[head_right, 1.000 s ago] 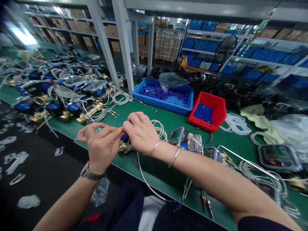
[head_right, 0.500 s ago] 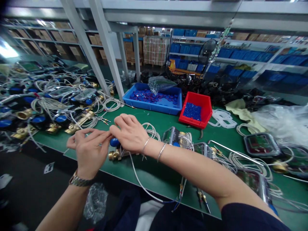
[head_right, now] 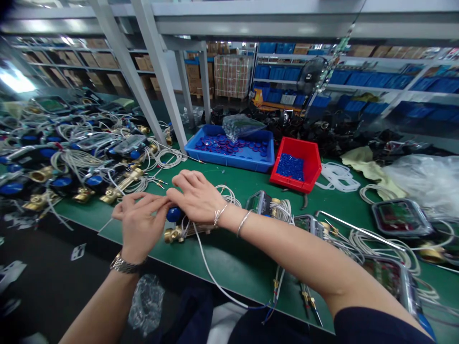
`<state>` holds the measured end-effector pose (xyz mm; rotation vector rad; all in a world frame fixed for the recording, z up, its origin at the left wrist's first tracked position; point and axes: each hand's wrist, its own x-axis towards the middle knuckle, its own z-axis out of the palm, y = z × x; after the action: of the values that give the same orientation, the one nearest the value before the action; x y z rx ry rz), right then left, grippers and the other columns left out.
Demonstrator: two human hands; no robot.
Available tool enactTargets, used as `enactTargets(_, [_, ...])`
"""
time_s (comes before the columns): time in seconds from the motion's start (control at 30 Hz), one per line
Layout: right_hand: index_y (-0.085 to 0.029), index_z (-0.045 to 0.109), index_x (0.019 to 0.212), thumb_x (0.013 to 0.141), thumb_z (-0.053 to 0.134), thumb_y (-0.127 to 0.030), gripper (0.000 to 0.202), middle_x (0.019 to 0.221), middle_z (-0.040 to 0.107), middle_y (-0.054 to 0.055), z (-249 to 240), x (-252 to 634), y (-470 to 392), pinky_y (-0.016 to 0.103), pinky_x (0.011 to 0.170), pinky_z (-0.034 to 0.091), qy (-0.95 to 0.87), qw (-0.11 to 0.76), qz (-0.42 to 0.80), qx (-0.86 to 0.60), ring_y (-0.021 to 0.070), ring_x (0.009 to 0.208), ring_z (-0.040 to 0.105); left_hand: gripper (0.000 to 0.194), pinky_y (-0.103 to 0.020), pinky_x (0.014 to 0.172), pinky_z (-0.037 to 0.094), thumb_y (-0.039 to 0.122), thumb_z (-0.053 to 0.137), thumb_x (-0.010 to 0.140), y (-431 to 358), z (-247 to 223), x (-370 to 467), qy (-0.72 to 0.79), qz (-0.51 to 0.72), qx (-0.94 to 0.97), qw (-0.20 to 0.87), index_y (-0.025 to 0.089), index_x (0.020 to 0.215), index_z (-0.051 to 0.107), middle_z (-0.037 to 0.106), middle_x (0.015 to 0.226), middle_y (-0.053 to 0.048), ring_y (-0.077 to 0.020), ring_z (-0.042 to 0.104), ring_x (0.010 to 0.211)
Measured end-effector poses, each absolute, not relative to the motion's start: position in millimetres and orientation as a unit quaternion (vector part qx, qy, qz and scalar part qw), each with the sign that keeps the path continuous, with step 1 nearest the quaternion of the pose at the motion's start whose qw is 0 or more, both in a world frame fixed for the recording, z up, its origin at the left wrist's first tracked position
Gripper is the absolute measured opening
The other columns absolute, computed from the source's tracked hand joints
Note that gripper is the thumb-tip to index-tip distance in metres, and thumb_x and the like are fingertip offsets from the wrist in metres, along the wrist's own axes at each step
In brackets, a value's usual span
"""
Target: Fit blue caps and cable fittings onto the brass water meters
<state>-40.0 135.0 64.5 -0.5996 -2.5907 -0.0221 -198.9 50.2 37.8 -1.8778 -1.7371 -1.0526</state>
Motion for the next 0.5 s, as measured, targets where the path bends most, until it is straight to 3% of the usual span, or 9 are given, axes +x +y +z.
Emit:
enactTargets(0.13, [-0.018, 0.063, 0.087, 0.104, 0.040, -0.027, 0.030, 0.098, 0.060, 0.010, 62.2, -42.2, 135.9, 0.042, 0.089, 0.040, -0.933, 0.191, 0.054, -0.300, 0.0256, 0.100, 0.045, 0.011, -0.049, 0.091, 0.030, 0.026, 0.071, 0.088, 50.4, 35.9, -199.6, -0.609, -0.380, -0.663, 0.212, 0.029, 0.094, 0.079, 0.077, 0.083, -0.002, -0.0290, 0.053, 0.096])
enactTargets(0.27, [-0.018, 0.064, 0.102, 0.102, 0.047, -0.032, 0.021, 0.119, 0.057, 0.014, 59.3, -43.2, 136.2, 0.044, 0.098, 0.036, -0.946, 0.221, 0.000, -0.236, 0.0284, 0.117, 0.038, 0.011, -0.050, 0.091, 0.030, 0.029, 0.070, 0.089, 50.9, 35.5, -200.4, -0.632, -0.357, -0.668, 0.165, 0.030, 0.095, 0.079, 0.077, 0.088, -0.002, -0.0293, 0.052, 0.099])
enactTargets(0.4, [-0.018, 0.064, 0.087, 0.103, 0.041, -0.026, 0.029, 0.098, 0.058, 0.010, 53.7, -44.7, 136.8, 0.040, 0.088, 0.039, -0.934, 0.185, 0.035, -0.304, 0.0249, 0.100, 0.043, 0.011, -0.053, 0.095, 0.029, 0.030, 0.069, 0.090, 49.7, 34.7, -198.0, -0.643, -0.358, -0.658, 0.160, 0.031, 0.094, 0.079, 0.077, 0.086, -0.001, -0.0290, 0.052, 0.101])
enactTargets(0.5, [-0.016, 0.065, 0.094, 0.103, 0.043, -0.028, 0.026, 0.108, 0.058, 0.012, 52.3, -43.2, 139.0, 0.040, 0.092, 0.038, -0.936, 0.193, 0.027, -0.292, 0.0258, 0.105, 0.043, 0.013, -0.053, 0.096, 0.029, 0.031, 0.067, 0.091, 48.5, 34.1, -198.6, -0.656, -0.352, -0.654, 0.137, 0.030, 0.096, 0.079, 0.077, 0.090, -0.002, -0.0285, 0.051, 0.102])
